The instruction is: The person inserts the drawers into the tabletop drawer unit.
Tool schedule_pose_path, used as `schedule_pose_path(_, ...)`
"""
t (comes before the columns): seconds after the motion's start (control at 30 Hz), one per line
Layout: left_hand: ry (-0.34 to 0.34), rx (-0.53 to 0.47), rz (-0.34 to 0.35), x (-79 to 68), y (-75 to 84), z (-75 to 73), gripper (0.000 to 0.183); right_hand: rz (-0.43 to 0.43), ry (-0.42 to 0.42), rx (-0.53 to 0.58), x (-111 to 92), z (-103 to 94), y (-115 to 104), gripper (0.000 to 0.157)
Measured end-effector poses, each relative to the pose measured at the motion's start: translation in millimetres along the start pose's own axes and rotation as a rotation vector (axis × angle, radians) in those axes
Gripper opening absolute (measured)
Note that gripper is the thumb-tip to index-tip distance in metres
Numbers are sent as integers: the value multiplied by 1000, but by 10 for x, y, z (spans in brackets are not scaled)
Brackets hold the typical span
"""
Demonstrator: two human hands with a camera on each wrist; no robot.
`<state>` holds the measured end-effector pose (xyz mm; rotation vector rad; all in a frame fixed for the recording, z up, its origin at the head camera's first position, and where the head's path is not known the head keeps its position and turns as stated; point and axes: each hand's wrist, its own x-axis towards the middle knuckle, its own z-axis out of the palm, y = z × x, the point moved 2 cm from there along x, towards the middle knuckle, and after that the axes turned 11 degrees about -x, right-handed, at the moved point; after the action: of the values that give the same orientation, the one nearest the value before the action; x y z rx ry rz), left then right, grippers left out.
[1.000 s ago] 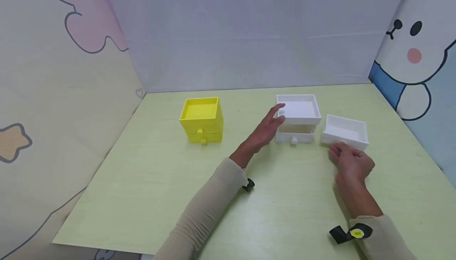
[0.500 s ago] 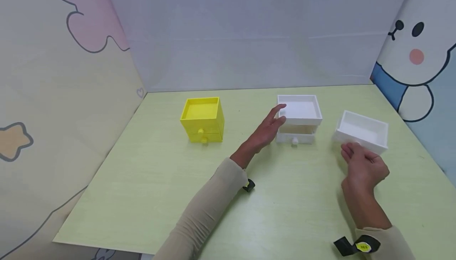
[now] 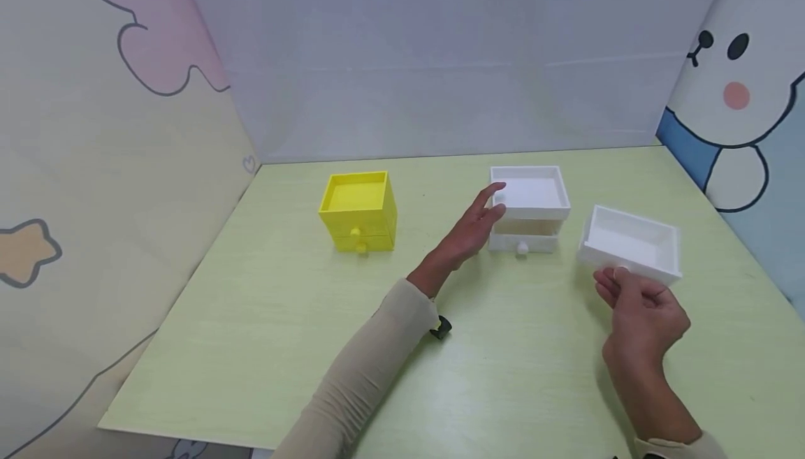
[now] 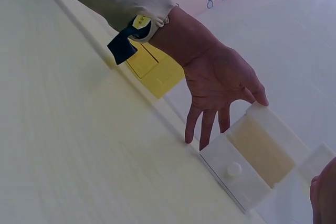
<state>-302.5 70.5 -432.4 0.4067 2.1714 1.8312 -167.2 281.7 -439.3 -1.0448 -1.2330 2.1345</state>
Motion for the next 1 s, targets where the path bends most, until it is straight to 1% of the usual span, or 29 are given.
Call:
schedule_pose_path(0.07, 4, -4, -1, -4, 3, 1, 46, -32, -31, 17, -52, -5, 35, 5)
schedule_pose_path(0.17, 7, -5, -4, -6, 3, -2, 46, -60, -71, 14, -128, -12, 93, 5)
schedule_pose_path(0.33, 8, 0, -12, -3, 0, 1, 46, -92, -127, -42, -236, -29, 155, 3)
schedule_pose_path(0.43, 6, 2, -10, -4, 0, 7, 46, -121, -157, -84, -300, -43, 185, 5)
schedule_pose_path(0.6, 7, -1, -4, -31, -5, 16, 46, -137, -212, -118, -395, -51, 276, 6)
schedule_pose_path(0.77, 6, 4, -7, -41, -18, 14, 47, -171, -272, -128, -455, -11, 349, 7)
schedule_pose_path(1.0, 15, 19, 10, 4, -10, 11, 46, -221, -370, -129, -483, 77, 404, 8)
